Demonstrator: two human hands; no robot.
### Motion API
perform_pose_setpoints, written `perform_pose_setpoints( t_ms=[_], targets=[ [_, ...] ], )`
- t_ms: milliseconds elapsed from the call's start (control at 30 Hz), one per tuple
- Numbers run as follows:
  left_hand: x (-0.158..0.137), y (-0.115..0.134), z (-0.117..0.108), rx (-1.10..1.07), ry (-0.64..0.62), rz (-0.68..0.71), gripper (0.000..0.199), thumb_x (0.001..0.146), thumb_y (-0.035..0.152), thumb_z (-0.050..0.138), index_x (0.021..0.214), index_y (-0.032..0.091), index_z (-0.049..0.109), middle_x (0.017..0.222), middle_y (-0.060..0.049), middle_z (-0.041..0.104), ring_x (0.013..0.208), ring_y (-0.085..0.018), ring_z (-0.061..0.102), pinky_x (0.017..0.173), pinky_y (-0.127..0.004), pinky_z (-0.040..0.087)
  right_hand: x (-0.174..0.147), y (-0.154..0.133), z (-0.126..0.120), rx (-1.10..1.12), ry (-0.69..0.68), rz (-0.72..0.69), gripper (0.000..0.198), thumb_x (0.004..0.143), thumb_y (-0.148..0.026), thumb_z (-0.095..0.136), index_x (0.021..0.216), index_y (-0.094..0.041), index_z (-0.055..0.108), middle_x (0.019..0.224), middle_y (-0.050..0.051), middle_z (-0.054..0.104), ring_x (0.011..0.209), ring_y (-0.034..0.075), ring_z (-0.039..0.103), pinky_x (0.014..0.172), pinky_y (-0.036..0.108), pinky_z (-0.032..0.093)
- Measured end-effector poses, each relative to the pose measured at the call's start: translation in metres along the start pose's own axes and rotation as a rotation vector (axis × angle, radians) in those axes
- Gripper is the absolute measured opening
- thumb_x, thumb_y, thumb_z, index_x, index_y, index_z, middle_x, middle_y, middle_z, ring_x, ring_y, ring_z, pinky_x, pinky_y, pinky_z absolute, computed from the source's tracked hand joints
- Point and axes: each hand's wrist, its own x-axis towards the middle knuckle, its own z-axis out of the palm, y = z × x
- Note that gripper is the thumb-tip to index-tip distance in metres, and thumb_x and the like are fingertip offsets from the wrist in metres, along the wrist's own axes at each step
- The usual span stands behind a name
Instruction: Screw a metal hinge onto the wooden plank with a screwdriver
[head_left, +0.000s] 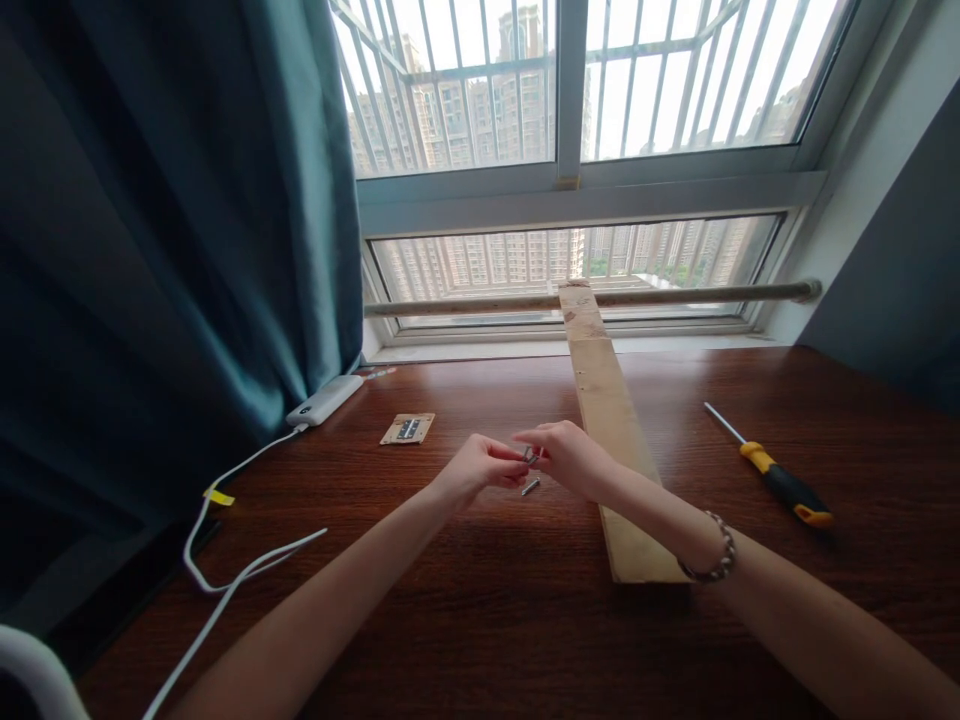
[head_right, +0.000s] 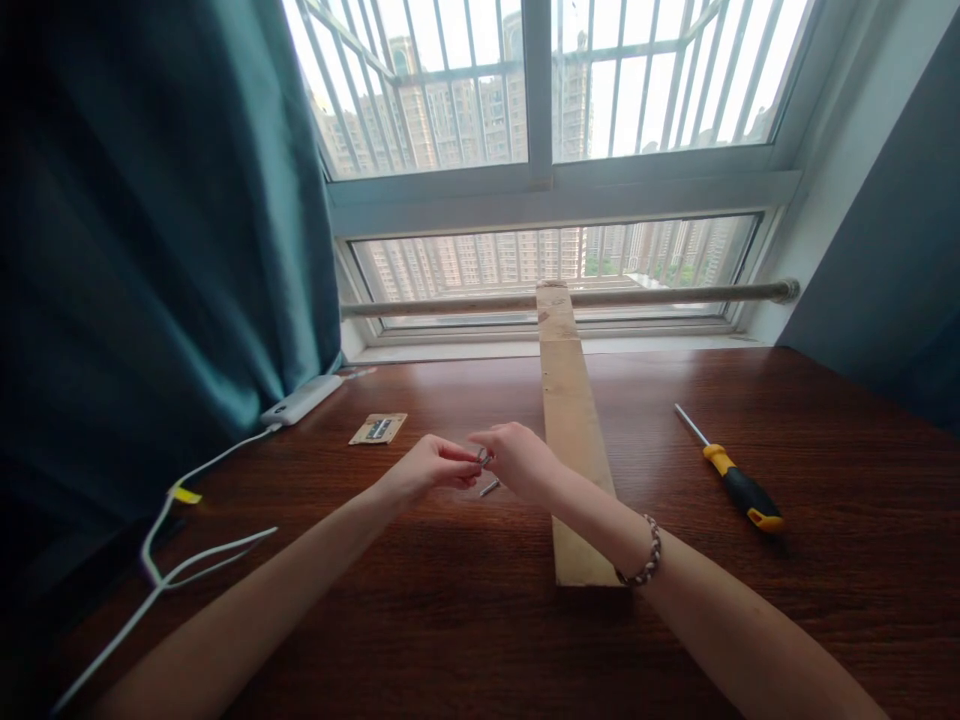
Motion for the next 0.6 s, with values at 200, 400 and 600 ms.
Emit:
perform_pose_setpoints(
  t_ms=[200, 400, 600],
  targets=[
    [0.010, 0.000, -0.015, -0.197, 0.232, -0.034, 0.015, 0.060, 0.015, 0.074, 0.071, 0.008, 0.067, 0.066, -0.007, 0.067, 0.062, -0.011, 0.061, 0.071, -0.024, 0.050, 0.001, 0.012, 0.016, -0.141, -0.200, 0.158, 0.026, 0.069, -0.013, 0.063, 0.094, -0.017, 0.067, 0.076, 0.003, 0.068, 0.065, 0.012, 0.060, 0.057, 0.019, 0.039],
    [0.016, -0.004, -0.023, -0.302, 0.249, -0.107, 0.011, 0.064, 0.011, 0.071, 0.074, 0.009, 0.065, 0.068, -0.007, 0.067, 0.063, -0.011, 0.062, 0.065, -0.021, 0.051, -0.002, 0.008, 0.026, -0.227, -0.306, 0.084, 0.012, 0.072, -0.010, 0.055, 0.070, -0.014, 0.066, 0.079, 0.010, 0.066, 0.071, 0.017, 0.061, 0.059, 0.023, 0.038],
    [0.016, -0.007, -0.023, -0.263, 0.269, -0.127, 0.012, 0.065, 0.013, 0.070, 0.076, 0.009, 0.066, 0.069, -0.008, 0.068, 0.066, -0.013, 0.064, 0.061, -0.020, 0.051, 0.006, 0.009, 0.033, -0.237, -0.319, 0.045, 0.016, 0.073, -0.016, 0.058, 0.088, -0.018, 0.061, 0.084, 0.006, 0.065, 0.077, 0.018, 0.061, 0.062, 0.023, 0.038]
  ],
)
